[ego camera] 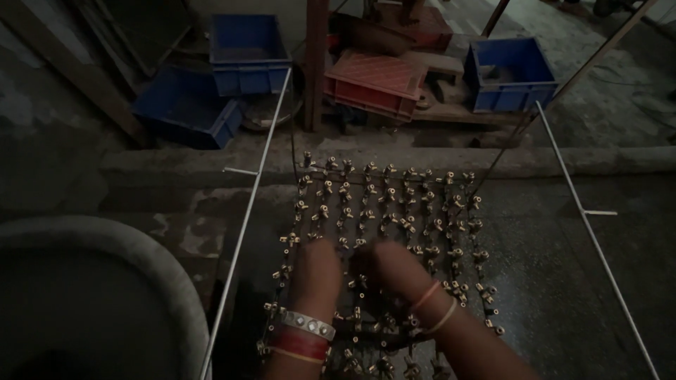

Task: The person washes small brass parts in a basin of water and arranges them on a wire drying rack.

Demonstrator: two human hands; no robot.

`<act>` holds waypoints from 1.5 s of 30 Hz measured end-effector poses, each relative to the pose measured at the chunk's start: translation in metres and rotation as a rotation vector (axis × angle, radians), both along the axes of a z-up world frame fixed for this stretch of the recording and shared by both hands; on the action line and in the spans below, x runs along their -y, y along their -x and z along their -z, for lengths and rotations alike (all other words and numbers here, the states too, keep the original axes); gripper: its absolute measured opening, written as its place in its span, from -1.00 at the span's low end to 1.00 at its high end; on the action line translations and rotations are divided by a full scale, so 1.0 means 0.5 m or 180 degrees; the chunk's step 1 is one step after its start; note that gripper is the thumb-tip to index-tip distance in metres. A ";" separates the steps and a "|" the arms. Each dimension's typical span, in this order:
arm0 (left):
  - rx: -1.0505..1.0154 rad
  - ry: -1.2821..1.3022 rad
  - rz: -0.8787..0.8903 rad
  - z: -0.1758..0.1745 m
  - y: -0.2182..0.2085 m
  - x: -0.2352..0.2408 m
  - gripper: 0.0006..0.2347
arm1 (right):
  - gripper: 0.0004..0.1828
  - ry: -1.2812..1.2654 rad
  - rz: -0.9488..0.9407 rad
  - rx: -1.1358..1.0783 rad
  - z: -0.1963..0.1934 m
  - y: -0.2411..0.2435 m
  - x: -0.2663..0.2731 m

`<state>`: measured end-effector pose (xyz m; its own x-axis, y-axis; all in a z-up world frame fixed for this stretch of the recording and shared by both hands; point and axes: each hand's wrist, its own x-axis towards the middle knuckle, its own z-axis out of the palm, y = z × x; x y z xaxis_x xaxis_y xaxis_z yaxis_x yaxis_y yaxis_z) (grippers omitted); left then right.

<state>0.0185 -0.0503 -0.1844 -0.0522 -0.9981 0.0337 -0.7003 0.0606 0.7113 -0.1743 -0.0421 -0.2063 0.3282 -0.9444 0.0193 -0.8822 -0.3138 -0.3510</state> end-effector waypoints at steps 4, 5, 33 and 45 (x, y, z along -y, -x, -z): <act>0.0284 0.0161 0.0078 0.091 0.031 0.032 -0.85 | -0.77 -0.0366 0.1162 0.1913 -0.089 0.006 -0.047; 0.0246 0.0321 0.0106 0.124 0.040 0.040 -0.86 | -0.83 -0.0865 0.2027 0.2924 -0.101 0.010 -0.057; 0.1075 -0.0062 -0.0103 0.082 0.045 0.059 -0.82 | -0.83 0.0346 0.0882 0.0792 0.011 0.068 -0.052; -0.4507 -0.1347 -0.0660 0.098 0.013 -0.037 -0.80 | -0.70 -0.1152 0.2759 0.6236 -0.018 0.213 -0.133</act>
<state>0.0122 -0.0317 -0.2336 -0.0842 -0.9319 -0.3527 0.5985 -0.3304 0.7298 -0.2810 0.0243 -0.1971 -0.2763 -0.8449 -0.4580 0.7291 0.1262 -0.6727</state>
